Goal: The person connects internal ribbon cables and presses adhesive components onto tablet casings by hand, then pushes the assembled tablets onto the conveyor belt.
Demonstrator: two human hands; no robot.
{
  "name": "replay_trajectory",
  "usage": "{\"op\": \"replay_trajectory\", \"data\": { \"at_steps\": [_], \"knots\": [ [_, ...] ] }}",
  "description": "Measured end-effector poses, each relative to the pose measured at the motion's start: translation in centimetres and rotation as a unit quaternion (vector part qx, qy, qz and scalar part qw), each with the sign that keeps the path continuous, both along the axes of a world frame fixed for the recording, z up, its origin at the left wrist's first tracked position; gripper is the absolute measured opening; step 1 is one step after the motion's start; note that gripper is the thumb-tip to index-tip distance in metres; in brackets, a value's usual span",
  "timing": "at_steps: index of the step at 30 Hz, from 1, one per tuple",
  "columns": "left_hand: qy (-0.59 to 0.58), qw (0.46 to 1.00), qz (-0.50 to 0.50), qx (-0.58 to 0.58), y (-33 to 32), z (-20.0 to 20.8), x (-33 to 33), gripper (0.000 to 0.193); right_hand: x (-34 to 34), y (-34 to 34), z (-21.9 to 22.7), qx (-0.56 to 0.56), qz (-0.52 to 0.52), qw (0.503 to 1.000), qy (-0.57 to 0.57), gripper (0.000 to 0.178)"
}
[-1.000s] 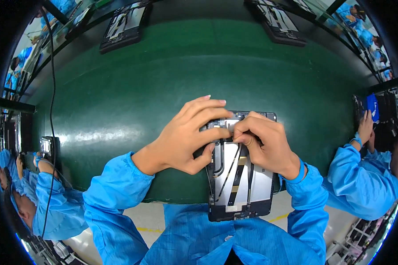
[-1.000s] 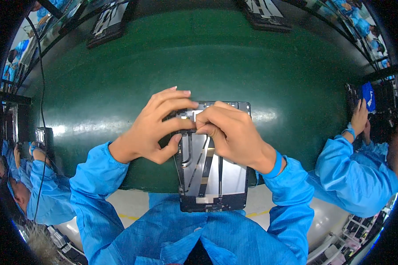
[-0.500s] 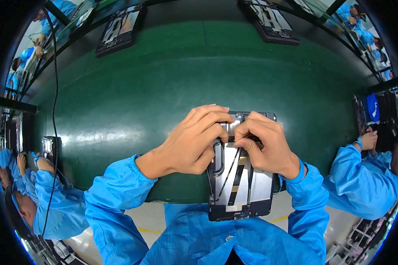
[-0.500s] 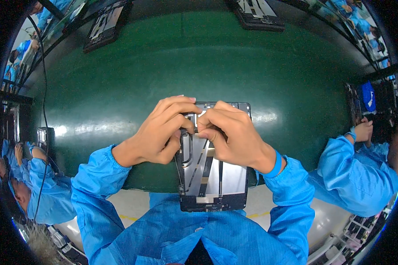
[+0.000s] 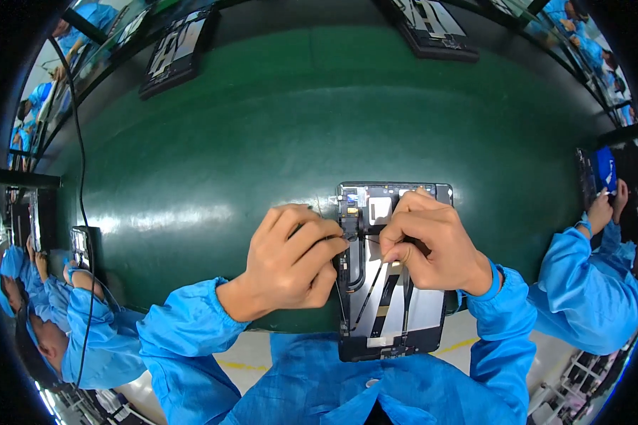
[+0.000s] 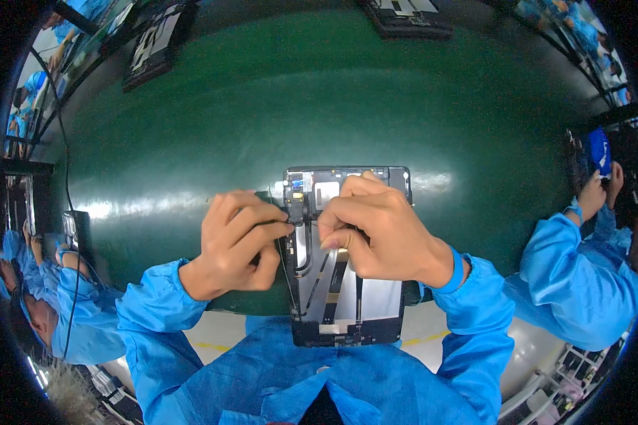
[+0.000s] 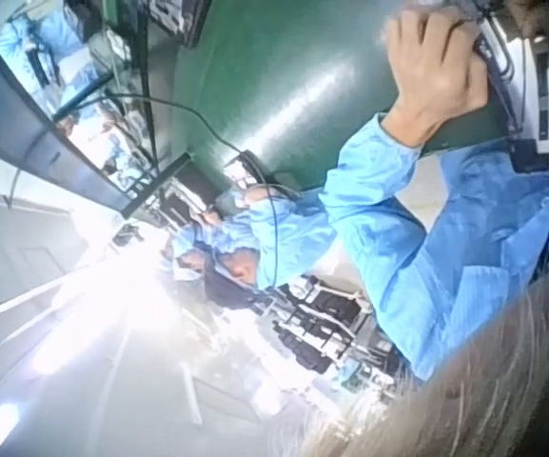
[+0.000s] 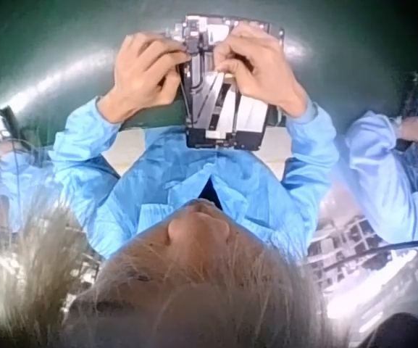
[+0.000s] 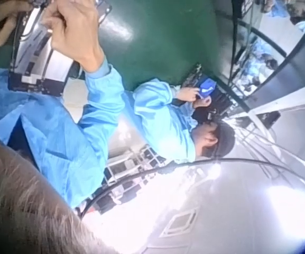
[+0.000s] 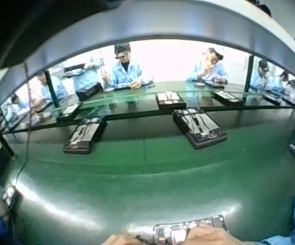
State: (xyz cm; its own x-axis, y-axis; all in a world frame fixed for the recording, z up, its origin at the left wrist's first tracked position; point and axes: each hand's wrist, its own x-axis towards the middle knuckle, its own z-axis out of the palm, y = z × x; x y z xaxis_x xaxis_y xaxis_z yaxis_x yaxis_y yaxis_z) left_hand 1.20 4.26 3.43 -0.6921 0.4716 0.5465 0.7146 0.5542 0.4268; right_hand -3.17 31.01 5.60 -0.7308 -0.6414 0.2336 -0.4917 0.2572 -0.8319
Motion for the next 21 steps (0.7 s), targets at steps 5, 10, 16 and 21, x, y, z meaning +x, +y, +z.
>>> {"op": "replay_trajectory", "data": {
  "at_steps": [5, 10, 16, 21],
  "knots": [
    [-0.029, 0.999, 0.019, -0.029, 0.3, 0.6, 1.5, 0.037, 0.2, 0.3, 0.3, 0.000, 0.009, 1.000, -0.020, 0.013],
    [-0.038, 0.996, 0.038, -0.077, 0.7, 0.7, 2.2, 0.038, 0.2, 0.5, 0.3, -0.015, 0.025, 0.999, -0.041, 0.012],
    [-0.082, 0.993, 0.024, -0.084, 0.9, 1.3, 2.3, 0.042, 0.2, 0.6, 0.0, -0.017, 0.033, 0.998, -0.048, 0.013],
    [-0.062, 0.989, 0.023, -0.133, 1.4, 1.6, 3.0, 0.047, 0.0, 0.4, 0.4, -0.017, 0.032, 0.998, -0.045, 0.014]
  ]
}}
